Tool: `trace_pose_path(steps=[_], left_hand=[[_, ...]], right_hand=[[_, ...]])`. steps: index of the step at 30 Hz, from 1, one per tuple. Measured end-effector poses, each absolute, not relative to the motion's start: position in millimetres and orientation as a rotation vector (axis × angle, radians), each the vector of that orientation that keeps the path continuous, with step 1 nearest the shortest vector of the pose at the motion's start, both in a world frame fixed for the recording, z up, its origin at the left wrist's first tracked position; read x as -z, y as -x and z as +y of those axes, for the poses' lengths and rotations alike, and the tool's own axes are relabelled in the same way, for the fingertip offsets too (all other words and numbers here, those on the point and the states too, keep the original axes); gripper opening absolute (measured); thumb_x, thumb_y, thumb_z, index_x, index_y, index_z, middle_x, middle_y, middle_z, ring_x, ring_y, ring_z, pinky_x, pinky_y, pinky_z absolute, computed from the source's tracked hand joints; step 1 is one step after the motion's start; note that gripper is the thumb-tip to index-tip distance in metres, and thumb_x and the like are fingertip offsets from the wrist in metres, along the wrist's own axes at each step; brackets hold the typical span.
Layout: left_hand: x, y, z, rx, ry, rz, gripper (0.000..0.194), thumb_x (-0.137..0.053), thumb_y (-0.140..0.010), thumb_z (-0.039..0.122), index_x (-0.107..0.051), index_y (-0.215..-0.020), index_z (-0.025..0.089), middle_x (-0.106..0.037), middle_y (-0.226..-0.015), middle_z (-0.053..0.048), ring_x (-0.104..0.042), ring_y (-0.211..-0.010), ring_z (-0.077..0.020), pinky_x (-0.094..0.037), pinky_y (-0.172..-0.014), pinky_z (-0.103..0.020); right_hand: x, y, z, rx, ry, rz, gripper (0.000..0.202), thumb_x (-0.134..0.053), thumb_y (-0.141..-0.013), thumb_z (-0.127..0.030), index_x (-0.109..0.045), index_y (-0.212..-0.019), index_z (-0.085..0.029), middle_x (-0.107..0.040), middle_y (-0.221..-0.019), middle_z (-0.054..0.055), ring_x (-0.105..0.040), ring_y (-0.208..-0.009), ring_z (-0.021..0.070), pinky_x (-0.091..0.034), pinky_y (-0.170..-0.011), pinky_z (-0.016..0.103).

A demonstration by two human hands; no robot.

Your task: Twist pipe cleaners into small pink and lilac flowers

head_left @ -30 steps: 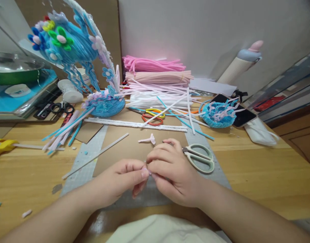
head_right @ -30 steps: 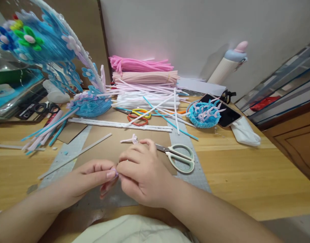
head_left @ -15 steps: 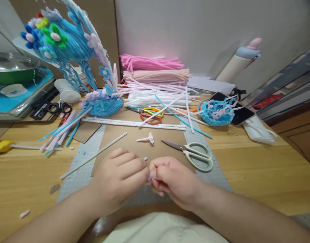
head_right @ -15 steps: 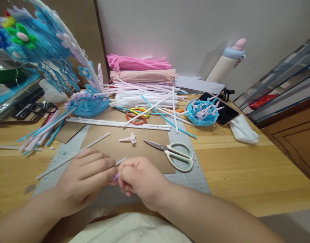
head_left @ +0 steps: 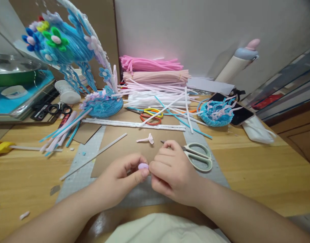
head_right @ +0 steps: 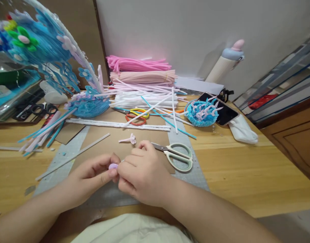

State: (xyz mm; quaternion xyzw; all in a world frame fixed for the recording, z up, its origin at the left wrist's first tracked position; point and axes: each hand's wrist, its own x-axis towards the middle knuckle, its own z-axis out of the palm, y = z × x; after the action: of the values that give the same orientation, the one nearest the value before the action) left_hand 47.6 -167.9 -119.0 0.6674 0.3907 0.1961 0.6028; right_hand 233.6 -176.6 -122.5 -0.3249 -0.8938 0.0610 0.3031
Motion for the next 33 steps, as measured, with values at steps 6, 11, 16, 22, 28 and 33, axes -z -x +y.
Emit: trace_pose_path(steps=[6, 11, 16, 22, 28, 33], left_hand=[[121, -49, -168, -0.541, -1.217, 0.91, 0.026, -0.058, -0.081, 0.036, -0.054, -0.065, 0.015, -0.051, -0.056, 0.003, -0.045, -0.055, -0.0106, -0.035, -0.056, -0.022], [122, -58, -172, -0.627, -0.841, 0.928, 0.027, -0.065, -0.075, 0.036, -0.051, -0.062, 0.015, -0.053, -0.05, 0.003, -0.043, -0.048, -0.0086, -0.034, -0.05, -0.021], [123, -59, -175, -0.632, -0.807, 0.873, 0.031, -0.063, -0.076, 0.038, -0.047, -0.062, 0.016, -0.05, -0.051, 0.004, -0.041, -0.049, -0.0085, -0.032, -0.051, -0.021], [120, -51, -171, -0.543, -0.922, 0.796, 0.028, -0.061, -0.078, 0.035, -0.048, -0.062, 0.016, -0.048, -0.055, 0.003, -0.043, -0.054, -0.0104, -0.036, -0.053, -0.022], [124, -51, -170, -0.538, -0.622, 0.716, 0.025, -0.051, -0.085, 0.026, -0.053, -0.063, 0.013, -0.045, -0.048, 0.002, -0.037, -0.044, -0.0077, -0.026, -0.044, -0.019], [124, -52, -171, -0.502, -0.403, 0.575, 0.022, -0.051, -0.083, 0.023, -0.057, -0.064, 0.012, -0.042, -0.05, 0.002, -0.035, -0.043, -0.0063, -0.024, -0.043, -0.018]], right_hand=[[119, -234, -178, 0.016, 0.882, -2.452, 0.025, -0.042, -0.086, -0.017, -0.052, -0.064, -0.017, -0.051, -0.057, -0.002, -0.039, -0.059, 0.0125, -0.03, -0.072, 0.033], [120, -231, -180, 0.041, 0.917, -2.426, 0.023, -0.043, -0.085, -0.016, -0.053, -0.065, -0.017, -0.052, -0.058, -0.002, -0.042, -0.061, 0.0135, -0.03, -0.07, 0.033], [123, -228, -181, -0.01, 0.968, -2.427, 0.02, -0.042, -0.086, -0.019, -0.054, -0.069, -0.017, -0.053, -0.062, 0.0, -0.042, -0.062, 0.0143, -0.03, -0.07, 0.033], [120, -232, -180, 0.015, 0.926, -2.474, 0.021, -0.042, -0.088, -0.021, -0.056, -0.072, -0.017, -0.057, -0.063, 0.0, -0.045, -0.063, 0.0144, -0.029, -0.07, 0.034], [122, -232, -181, -0.014, 0.841, -2.391, 0.014, -0.044, -0.089, -0.016, -0.058, -0.089, -0.015, -0.063, -0.065, 0.001, -0.052, -0.062, 0.014, -0.03, -0.069, 0.033], [124, -232, -180, -0.082, 0.841, -2.349, 0.012, -0.045, -0.087, -0.015, -0.057, -0.085, -0.017, -0.064, -0.065, -0.001, -0.053, -0.061, 0.0126, -0.031, -0.068, 0.032]])
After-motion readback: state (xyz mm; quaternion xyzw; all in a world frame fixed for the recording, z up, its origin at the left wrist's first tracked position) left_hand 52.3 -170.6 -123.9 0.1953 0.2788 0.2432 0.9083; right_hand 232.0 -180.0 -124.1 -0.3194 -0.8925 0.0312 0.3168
